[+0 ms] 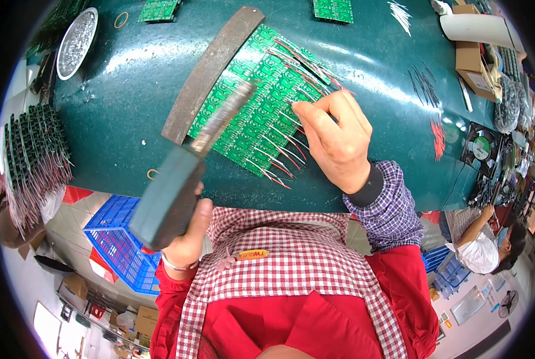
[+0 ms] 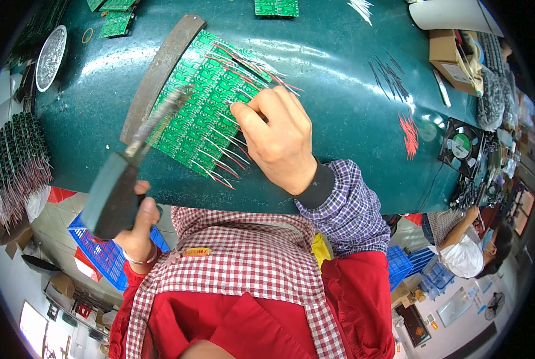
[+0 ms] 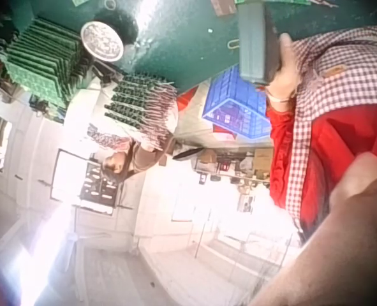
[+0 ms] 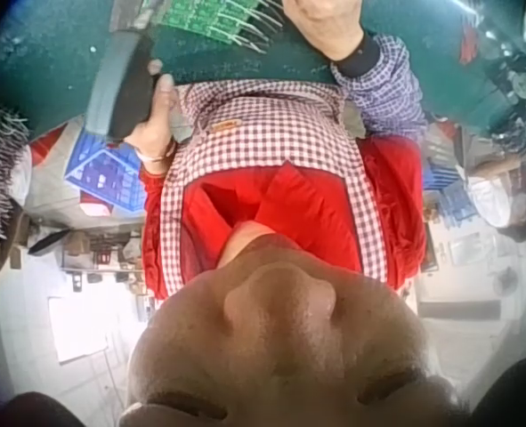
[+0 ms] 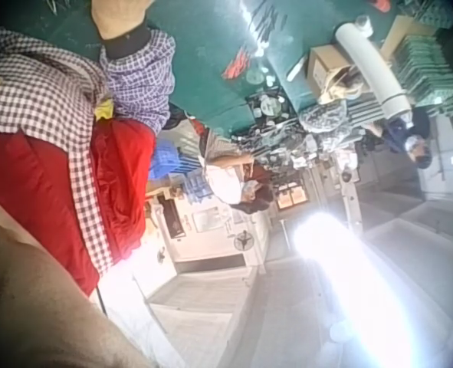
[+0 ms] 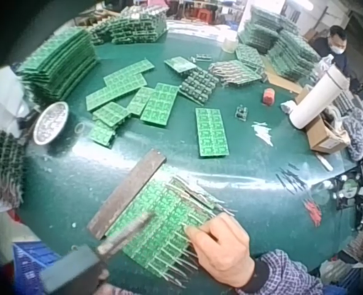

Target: The person solders wires onto circuit boards using a soldering iron, periodically picking up and positioning additional wires onto the boards by hand.

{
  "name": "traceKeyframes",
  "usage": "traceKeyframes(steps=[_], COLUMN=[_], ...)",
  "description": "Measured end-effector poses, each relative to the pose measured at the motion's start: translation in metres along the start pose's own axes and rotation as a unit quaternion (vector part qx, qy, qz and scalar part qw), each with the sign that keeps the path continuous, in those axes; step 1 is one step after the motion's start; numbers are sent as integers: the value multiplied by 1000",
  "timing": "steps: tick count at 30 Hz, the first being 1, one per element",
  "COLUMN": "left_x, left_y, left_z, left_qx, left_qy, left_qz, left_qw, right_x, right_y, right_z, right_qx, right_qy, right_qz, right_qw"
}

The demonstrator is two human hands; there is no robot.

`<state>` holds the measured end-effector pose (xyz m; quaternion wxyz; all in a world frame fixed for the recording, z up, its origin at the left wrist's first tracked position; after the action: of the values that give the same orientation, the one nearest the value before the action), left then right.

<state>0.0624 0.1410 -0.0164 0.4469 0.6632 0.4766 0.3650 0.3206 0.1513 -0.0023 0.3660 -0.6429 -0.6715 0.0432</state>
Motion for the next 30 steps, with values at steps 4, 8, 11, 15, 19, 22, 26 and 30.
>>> traceKeyframes(steps=[4,8,11,15,19,22,26,30], left_x=[22,50,79,125,90,71,37,7], left_y=[20,60,51,-1,13,26,17,6], left_z=[-35,-72,-102,-116,-98,-69,-35,-13], left_qx=[-28,14,24,46,-20,-54,-98,-83], left_qy=[200,322,353,333,341,283,215,62], left_qz=[1,177,245,65,98,79,-5,3], left_qw=[979,930,903,940,935,954,972,995], right_x=[2,0,-3,-4,-1,-1,-1,-2], right_y=[-2,-4,0,0,-4,-2,-2,-11], right_z=[3,0,-6,-4,-1,1,1,-5], right_qx=[12,6,-6,4,17,11,3,15], right_qy=[-10,-19,-22,-17,-10,-1,19,26], right_qz=[2,8,22,26,6,12,14,-6], right_qw=[1000,1000,999,1000,1000,1000,1000,1000])
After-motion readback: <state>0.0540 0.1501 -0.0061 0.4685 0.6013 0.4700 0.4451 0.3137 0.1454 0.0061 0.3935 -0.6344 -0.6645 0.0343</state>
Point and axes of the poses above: each hand's wrist, its own x-axis towards the middle knuckle, its own z-axis out of the palm, y = z × x, the point moved 8 cm from there along x, towards the middle knuckle, and after that the axes turned 8 degrees about z, right-handed, at the moved point
